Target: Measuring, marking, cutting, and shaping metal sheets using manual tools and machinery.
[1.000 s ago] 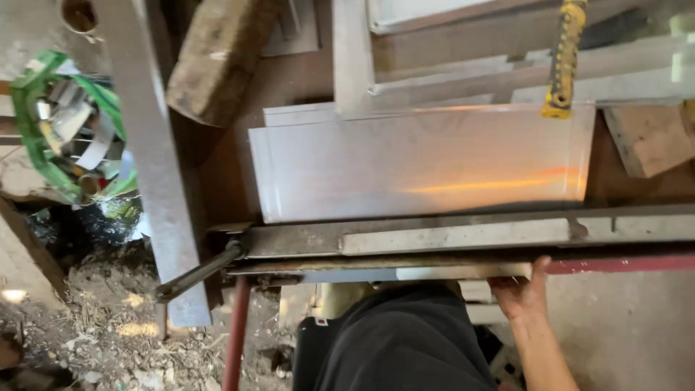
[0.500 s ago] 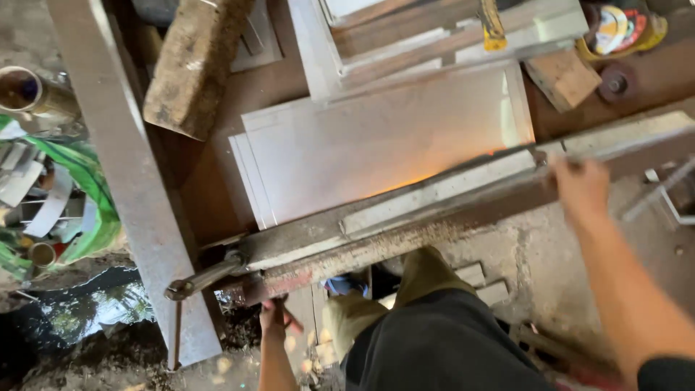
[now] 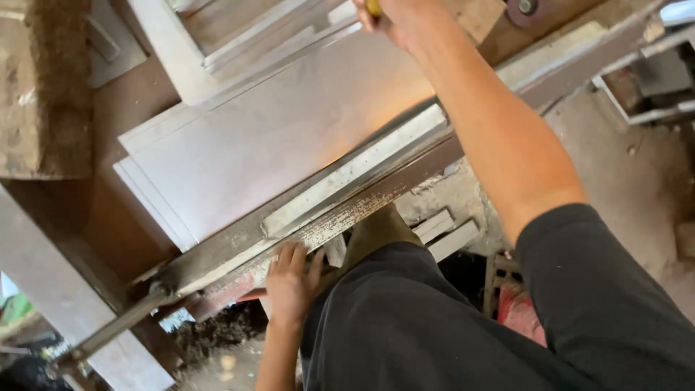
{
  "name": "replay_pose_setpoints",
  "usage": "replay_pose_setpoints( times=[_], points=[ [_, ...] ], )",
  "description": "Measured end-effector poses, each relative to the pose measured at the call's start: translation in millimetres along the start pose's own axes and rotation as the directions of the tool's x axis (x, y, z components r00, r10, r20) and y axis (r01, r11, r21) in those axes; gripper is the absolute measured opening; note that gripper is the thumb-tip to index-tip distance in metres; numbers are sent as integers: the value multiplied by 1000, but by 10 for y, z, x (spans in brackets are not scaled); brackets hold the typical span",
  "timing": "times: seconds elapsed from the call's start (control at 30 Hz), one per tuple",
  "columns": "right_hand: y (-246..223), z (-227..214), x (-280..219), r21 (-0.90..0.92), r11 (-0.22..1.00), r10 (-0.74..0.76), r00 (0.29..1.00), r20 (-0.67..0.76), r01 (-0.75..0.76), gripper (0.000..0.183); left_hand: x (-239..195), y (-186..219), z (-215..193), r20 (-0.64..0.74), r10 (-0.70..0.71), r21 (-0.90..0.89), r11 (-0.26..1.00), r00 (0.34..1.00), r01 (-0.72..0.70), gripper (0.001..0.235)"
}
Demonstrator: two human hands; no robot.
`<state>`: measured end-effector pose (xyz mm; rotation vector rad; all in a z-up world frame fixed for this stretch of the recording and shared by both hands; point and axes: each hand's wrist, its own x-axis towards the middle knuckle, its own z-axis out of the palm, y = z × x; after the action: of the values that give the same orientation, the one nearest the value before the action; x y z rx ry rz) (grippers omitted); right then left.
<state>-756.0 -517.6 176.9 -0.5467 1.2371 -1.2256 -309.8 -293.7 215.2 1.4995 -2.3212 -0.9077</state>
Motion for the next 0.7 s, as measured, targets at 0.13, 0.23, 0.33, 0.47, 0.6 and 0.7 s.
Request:
replay_pose_setpoints(
  times=[0.13, 0.23, 0.33, 0.47, 0.6, 0.7],
  points=[
    [-626, 484, -1900, -269, 939, -246, 966, -86, 215, 18, 866, 45, 144, 161, 224, 219, 942, 961, -256, 77],
    [-257, 593, -3049, -425, 891, -301, 907, -296, 157, 29, 1050, -268, 336, 371, 242, 299, 883, 897, -362, 99],
    [259, 712, -3714, -524, 848, -411, 725, -553, 80, 28, 1133, -373, 351, 424, 282, 302, 852, 861, -428, 102],
    [1052, 920, -4024, -394, 919, -338, 477, -811, -19, 22, 1245, -435, 376, 471, 322, 220, 859, 821, -463, 103],
    [1846, 1019, -3787, -70, 996, -44, 345, -938, -63, 24, 1219, -465, 423, 454, 360, 245, 829, 815, -503, 99],
    [2205, 1074, -3575, 33, 992, -18, 385, -923, 124, 32, 1233, -459, 439, 456, 350, 252, 831, 818, -496, 98]
  ],
)
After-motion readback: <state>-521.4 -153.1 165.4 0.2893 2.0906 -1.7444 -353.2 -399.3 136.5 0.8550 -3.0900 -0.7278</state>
